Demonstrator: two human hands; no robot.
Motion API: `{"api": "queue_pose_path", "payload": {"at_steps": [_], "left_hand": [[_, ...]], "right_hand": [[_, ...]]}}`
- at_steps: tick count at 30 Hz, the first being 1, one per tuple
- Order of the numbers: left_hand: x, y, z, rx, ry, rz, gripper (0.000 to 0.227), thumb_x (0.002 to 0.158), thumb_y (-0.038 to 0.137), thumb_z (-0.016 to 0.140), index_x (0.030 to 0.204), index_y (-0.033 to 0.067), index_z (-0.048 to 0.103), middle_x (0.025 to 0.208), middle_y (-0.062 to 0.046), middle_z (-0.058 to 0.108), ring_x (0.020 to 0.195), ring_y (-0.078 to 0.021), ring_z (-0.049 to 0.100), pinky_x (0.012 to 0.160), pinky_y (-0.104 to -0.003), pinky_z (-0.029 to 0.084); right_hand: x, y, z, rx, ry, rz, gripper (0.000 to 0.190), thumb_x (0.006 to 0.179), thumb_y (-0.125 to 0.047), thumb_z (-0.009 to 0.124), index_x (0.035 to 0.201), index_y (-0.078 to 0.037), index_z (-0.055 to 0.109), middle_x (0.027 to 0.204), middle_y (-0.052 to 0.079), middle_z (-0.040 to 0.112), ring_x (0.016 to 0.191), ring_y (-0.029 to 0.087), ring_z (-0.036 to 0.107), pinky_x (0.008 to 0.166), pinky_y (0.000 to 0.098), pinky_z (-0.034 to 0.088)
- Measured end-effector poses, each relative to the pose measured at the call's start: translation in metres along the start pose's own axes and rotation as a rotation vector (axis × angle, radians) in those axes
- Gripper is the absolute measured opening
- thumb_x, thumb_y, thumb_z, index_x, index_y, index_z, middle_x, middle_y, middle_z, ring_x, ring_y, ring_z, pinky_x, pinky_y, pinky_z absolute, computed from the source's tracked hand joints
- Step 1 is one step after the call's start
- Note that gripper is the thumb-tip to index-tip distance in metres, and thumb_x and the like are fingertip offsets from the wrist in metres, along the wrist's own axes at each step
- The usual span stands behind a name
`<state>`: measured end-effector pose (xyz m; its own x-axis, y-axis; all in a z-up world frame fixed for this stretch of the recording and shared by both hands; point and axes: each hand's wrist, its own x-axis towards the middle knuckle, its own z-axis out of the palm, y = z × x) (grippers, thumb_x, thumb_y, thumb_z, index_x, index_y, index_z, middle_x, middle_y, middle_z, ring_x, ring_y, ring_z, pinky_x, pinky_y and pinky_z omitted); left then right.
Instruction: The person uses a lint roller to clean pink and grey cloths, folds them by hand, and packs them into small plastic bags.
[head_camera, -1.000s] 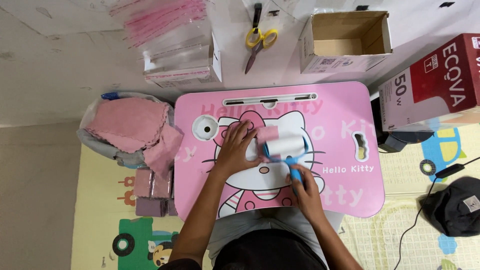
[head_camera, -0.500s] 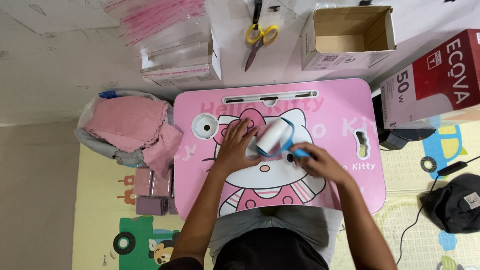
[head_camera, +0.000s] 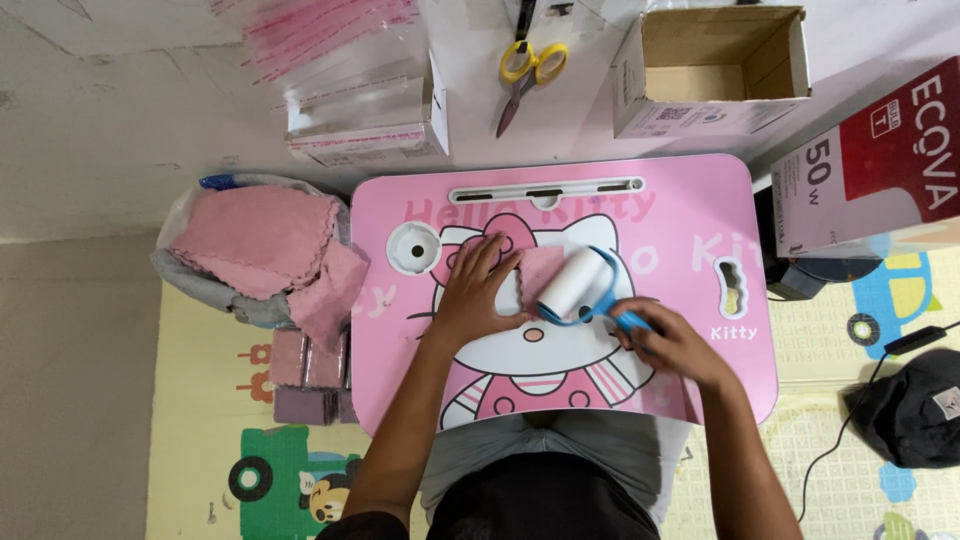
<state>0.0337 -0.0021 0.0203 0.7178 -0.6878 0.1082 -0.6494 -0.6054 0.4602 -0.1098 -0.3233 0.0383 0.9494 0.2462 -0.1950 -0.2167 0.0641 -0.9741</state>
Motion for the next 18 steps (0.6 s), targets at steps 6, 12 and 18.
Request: {"api": "queue_pose_path", "payload": {"at_steps": [6,12,18], "left_hand": [[0.001,0.0,0.003,0.028,0.037,0.009,0.095,0.068,0.06,0.079,0.15,0.0198,0.049,0.159,-0.015,0.038,0.153,-0.0337,0.03,0.125,-0.057,0.012],[0.0,0.002,0.0,0.046,0.035,0.006,0.095,0.071,0.065,0.075,0.151,0.0216,0.048,0.16,-0.014,0.036,0.153,-0.0329,0.029,0.125,-0.056,0.012],[0.0,-0.005,0.008,0.021,0.016,-0.01,0.09,0.071,0.065,0.075,0.147,0.0219,0.05,0.162,-0.015,0.035,0.154,-0.0336,0.028,0.125,-0.058,0.012]], "right_hand": [[-0.047,0.007,0.067,-0.069,0.324,0.066,0.042,0.091,-0.003,0.056,0.133,-0.005,0.061,0.07,0.016,0.065,0.042,0.02,0.058,0.035,0.028,0.041],[-0.011,0.018,0.116,-0.075,0.526,-0.006,0.035,0.101,-0.008,0.047,0.134,-0.009,0.054,0.083,0.015,0.066,0.054,0.017,0.053,0.046,0.0301,0.044],[0.04,-0.034,0.135,-0.063,0.571,-0.001,0.035,0.104,-0.007,0.037,0.138,-0.008,0.046,0.089,0.012,0.062,0.053,0.016,0.054,0.042,0.0279,0.045]]}}
